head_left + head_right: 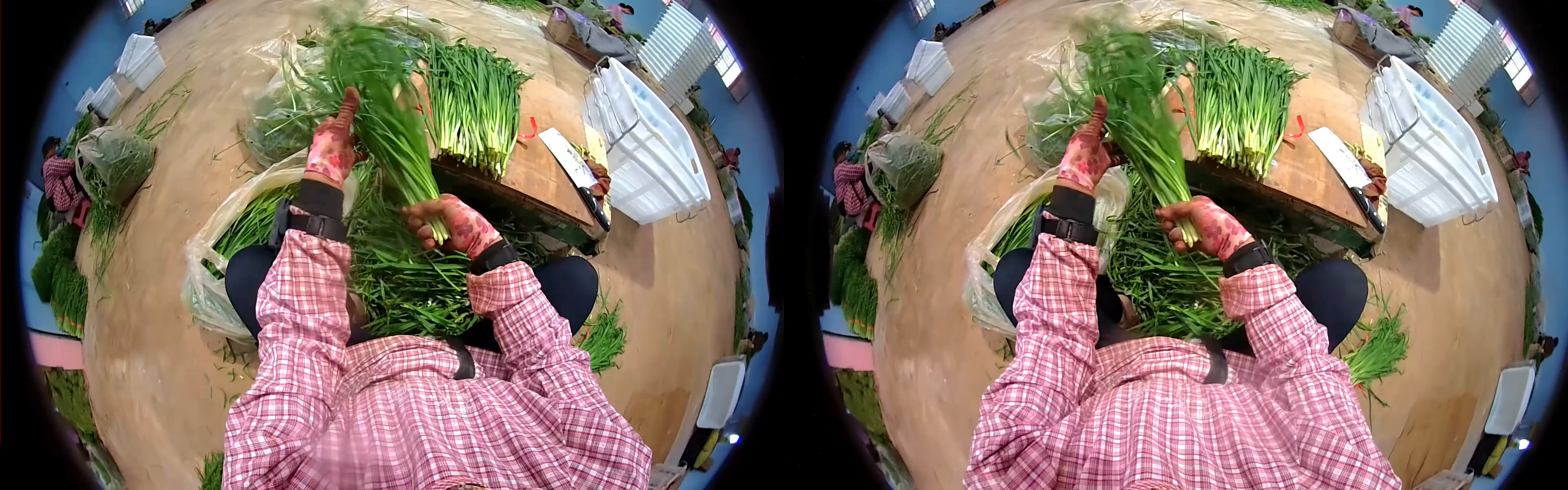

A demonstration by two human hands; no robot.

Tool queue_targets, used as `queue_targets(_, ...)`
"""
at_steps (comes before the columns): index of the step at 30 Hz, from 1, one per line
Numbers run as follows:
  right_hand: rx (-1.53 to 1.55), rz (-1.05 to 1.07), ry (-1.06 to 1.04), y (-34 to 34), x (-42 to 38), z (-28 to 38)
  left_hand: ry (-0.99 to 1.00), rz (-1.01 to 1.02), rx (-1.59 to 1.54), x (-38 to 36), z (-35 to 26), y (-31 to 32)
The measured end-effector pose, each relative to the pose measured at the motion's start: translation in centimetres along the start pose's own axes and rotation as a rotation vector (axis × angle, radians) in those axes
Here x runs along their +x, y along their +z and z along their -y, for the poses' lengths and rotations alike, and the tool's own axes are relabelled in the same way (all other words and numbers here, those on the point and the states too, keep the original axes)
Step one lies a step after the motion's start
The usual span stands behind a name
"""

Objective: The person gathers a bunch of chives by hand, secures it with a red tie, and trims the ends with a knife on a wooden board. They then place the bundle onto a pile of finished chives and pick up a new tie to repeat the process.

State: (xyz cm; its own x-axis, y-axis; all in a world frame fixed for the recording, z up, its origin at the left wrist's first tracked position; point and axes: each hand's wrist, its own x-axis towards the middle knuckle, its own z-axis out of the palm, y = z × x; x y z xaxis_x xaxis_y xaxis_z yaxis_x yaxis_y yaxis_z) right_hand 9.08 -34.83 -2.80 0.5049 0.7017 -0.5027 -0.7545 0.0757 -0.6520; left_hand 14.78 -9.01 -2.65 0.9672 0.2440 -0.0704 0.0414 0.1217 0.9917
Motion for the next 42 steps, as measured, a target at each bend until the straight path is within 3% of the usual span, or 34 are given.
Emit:
queue_targets(2, 0.221, 0.071, 0.055, -2.6, 1.3, -1.0, 0.129, -0.169, -0.062, -1.6, 2.7, -0.5)
queue_targets(5, 0.438, 0.194, 0.080, -4.5, 2.0, -2.2, -0.133, -0.422, -0.497, -5.9, 5.2, 2.4)
queue_targets(6, 0.435, 0.214, 0.073, -4.5, 1.8, -2.1, -0.284, -0.349, -0.571, -6.6, 6.9, 2.8)
queue_targets(8, 0.439, 0.241, 0.057, -4.1, 1.4, -2.2, -0.517, 0.048, -0.638, -7.6, 9.9, 4.1)
queue_targets(13, 0.452, 0.303, 0.087, -2.9, 0.8, -3.2, -0.368, 0.772, -1.002, -9.1, 8.2, 7.1)
queue_targets(14, 0.385, 0.280, 0.070, -2.2, 0.6, -3.9, -0.358, 0.781, -1.045, -8.1, 8.9, 7.8)
queue_targets(15, 0.385, 0.261, 0.069, -2.1, 0.6, -4.3, -0.340, 0.594, -0.792, -9.0, 6.6, 7.7)
queue_targets(17, 0.174, 0.055, -0.008, -0.7, -0.9, -4.2, -0.341, 0.464, -0.659, -9.3, 6.3, 7.8)
queue_targets(21, -0.019, 0.093, 0.007, -2.7, -2.0, -5.9, -0.269, 0.247, -0.642, -9.8, 6.1, 7.8)
queue_targets(23, -0.394, -0.027, 0.153, -1.8, -4.2, -4.8, -0.201, 0.180, -0.652, -9.9, 6.4, 7.2)
queue_targets(24, -0.641, -0.031, 0.132, -2.4, -4.7, -4.4, -0.190, 0.133, -0.637, -9.9, 6.1, 6.9)
queue_targets(25, -0.900, -0.186, 0.034, -2.9, -4.7, -4.4, -0.195, 0.129, -0.630, -10.2, 5.9, 6.6)
queue_targets(27, -0.902, -0.433, -0.405, -3.5, -4.2, -4.8, -0.216, 0.129, -0.611, -10.7, 5.5, 6.3)
queue_targets(29, -0.727, -0.498, -0.548, -2.6, -2.9, -4.4, -0.200, 0.150, -0.628, -10.8, 5.9, 6.7)
queue_targets(31, -0.677, -0.244, -0.511, 0.3, -2.7, -4.7, -0.177, 0.237, -0.747, -11.4, 5.1, 7.1)
queue_targets(32, -0.758, -0.086, -0.301, 0.6, -3.3, -4.7, -0.186, 0.186, -0.718, -11.5, 4.9, 6.9)
queue_targets(33, -0.494, 0.006, -0.185, 1.9, -4.6, -4.8, -0.173, 0.141, -0.683, -11.3, 4.3, 6.4)
queue_targets(35, -0.408, -0.161, -0.230, -2.5, -2.9, -6.7, -0.080, 0.065, -0.726, -11.4, 3.6, 5.3)
queue_targets(36, -0.132, -0.355, -0.367, -3.1, -2.4, -6.5, -0.074, 0.033, -0.725, -11.4, 3.5, 5.0)
queue_targets(37, -0.090, -0.507, -0.491, -3.5, -2.0, -6.4, -0.070, 0.005, -0.722, -11.5, 3.4, 4.9)
queue_targets(39, 0.206, -0.456, -0.597, -3.2, -0.6, -6.2, -0.072, -0.003, -0.774, -12.2, 3.2, 6.2)
queue_targets(40, 0.101, -0.430, -0.656, -2.5, 1.3, -6.5, -0.080, 0.032, -0.806, -12.1, 3.9, 7.1)
queue_targets(41, 0.132, -0.149, -0.749, 0.1, 1.6, -6.3, -0.107, 0.030, -0.816, -12.1, 4.5, 8.3)
queue_targets(42, 0.108, -0.231, -0.753, 0.4, 1.2, -6.1, -0.091, 0.030, -0.824, -12.1, 4.2, 8.5)
